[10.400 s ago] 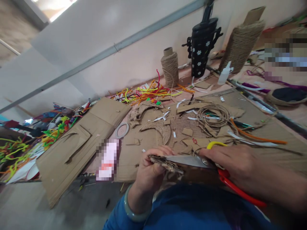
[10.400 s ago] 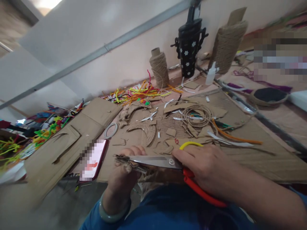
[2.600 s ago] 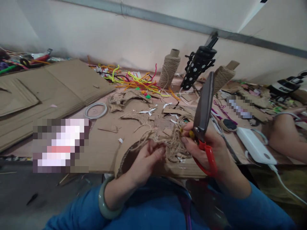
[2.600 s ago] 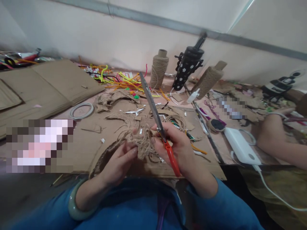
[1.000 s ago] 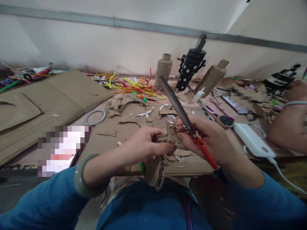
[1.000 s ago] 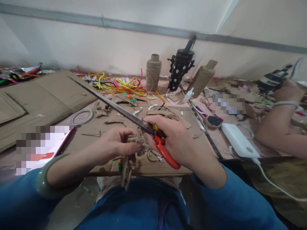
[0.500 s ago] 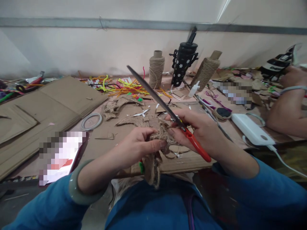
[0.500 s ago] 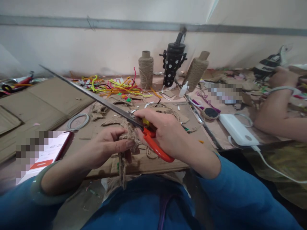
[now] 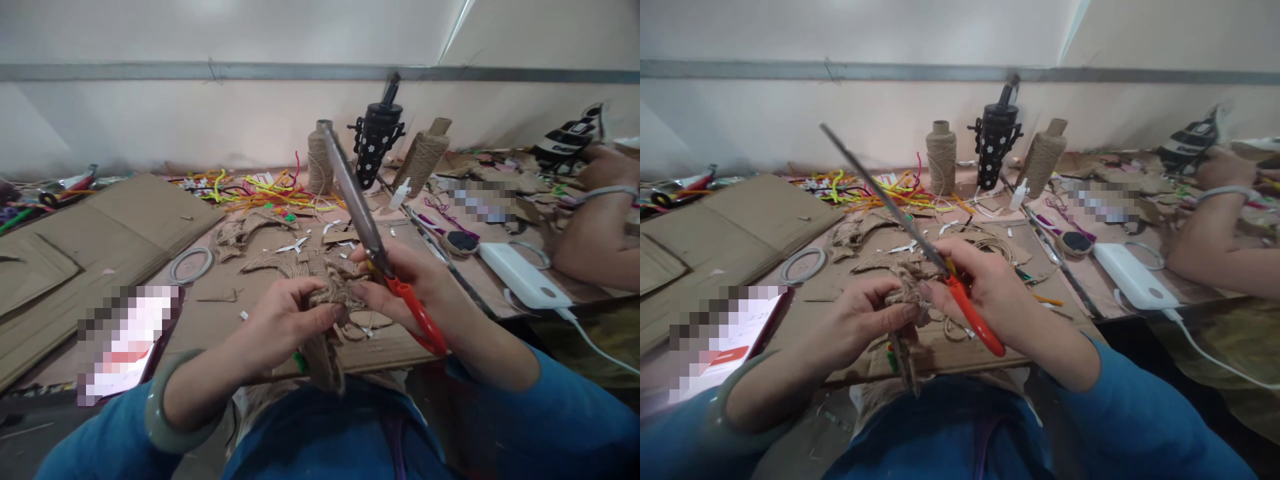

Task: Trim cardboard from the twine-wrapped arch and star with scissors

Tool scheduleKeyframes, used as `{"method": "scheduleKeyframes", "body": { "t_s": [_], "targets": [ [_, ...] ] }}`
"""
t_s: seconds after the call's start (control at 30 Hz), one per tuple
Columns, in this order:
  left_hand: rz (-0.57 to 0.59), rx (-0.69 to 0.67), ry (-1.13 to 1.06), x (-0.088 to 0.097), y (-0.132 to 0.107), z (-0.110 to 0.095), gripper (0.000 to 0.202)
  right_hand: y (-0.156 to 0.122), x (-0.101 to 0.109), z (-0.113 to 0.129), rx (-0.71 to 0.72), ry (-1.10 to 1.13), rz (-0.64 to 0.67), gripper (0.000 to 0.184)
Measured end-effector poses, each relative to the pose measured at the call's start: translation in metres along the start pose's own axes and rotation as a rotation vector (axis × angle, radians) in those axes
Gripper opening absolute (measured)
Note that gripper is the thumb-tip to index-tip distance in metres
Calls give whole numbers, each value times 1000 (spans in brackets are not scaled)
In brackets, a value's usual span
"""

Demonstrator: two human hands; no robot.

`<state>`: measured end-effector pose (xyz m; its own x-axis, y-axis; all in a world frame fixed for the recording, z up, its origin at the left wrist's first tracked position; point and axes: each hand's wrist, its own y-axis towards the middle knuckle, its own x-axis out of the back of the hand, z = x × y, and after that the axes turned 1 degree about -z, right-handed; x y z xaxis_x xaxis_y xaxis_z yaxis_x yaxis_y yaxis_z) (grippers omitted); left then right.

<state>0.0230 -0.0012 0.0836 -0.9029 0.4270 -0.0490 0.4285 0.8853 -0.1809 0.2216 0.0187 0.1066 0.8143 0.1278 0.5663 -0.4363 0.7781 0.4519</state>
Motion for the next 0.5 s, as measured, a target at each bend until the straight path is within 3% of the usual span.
{"method": "scheduleKeyframes", "body": {
  "t_s": [0.2,0.5],
  "targets": [
    [-24,35,-95,-4,-2,2,25,-2,-4,1,88,-77,-44,21],
    [-7,77,-99,-3,0,0,29,-1,-7,-3,91,-31,-60,21]
  ]
}}
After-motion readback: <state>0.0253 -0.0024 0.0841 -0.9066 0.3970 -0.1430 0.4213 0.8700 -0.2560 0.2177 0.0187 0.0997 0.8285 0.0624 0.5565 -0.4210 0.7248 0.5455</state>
